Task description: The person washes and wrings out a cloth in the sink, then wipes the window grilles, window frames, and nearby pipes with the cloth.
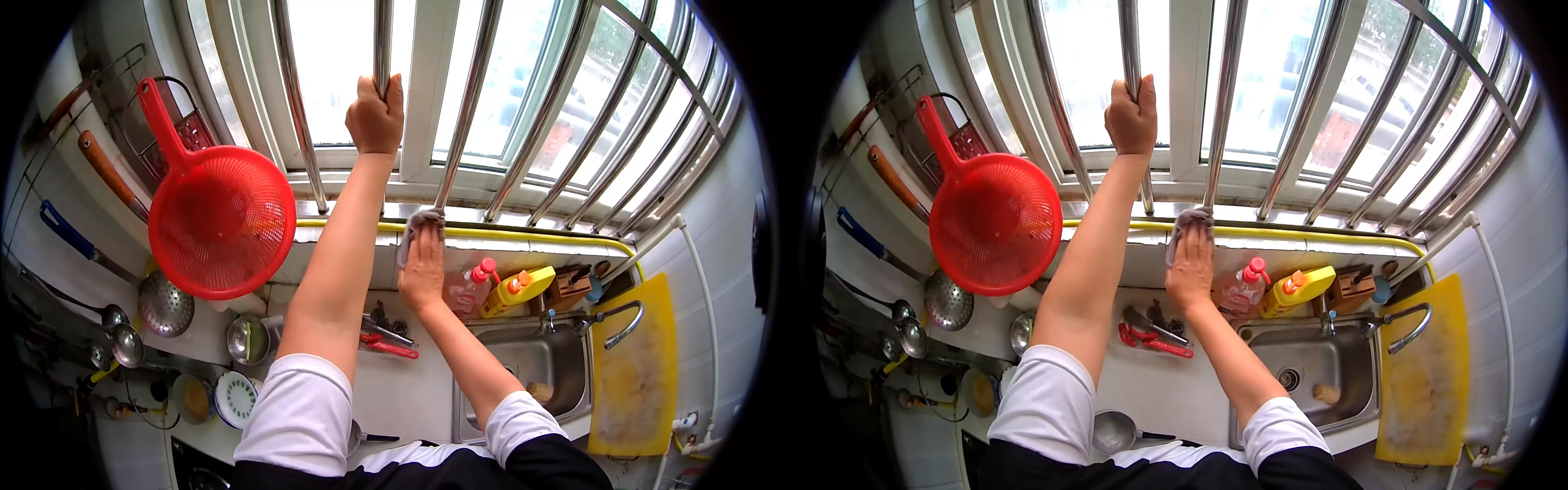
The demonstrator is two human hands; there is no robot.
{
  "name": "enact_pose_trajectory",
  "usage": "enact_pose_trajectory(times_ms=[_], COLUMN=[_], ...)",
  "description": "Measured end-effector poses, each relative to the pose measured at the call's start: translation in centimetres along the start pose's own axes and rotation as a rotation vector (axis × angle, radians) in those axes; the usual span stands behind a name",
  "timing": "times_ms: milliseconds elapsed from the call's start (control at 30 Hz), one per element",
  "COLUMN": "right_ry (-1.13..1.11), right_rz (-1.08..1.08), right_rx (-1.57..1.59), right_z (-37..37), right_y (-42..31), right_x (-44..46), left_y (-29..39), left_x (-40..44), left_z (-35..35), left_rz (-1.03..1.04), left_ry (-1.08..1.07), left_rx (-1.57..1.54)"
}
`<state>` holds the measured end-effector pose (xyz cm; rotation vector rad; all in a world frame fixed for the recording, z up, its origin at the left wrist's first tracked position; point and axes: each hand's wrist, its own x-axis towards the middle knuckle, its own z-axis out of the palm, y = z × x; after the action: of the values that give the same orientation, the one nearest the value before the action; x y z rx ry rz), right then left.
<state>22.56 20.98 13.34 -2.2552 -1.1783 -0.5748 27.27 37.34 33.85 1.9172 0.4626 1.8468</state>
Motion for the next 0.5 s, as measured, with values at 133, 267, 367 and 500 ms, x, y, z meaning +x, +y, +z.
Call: enact_pose_trajectory(times_ms=[133,267,367,500], right_ry=[0.038,-0.026,0.073,-0.066], right_rz=[0.036,0.082,0.004,0.006], right_rx=[0.008,0.039,0.086,0.303], right_z=[0.7,1.3,0.3,-2.3], right_y=[-1.0,-0.9,-0.6,0.8], right_x=[2.3,6.8,7.2,5.4], left_y=[-0.2,-0.4,-0.7,-2.1], left_x=[-0.1,-0.1,-0.2,-0.1], left_z=[0.1,0.5,0.6,1.3], left_rz=[0.002,0.017,0.027,0.070], left_ry=[-0.002,0.061,0.067,0.060], left_rx=[-0.019,-0.078,-0.035,-0.017])
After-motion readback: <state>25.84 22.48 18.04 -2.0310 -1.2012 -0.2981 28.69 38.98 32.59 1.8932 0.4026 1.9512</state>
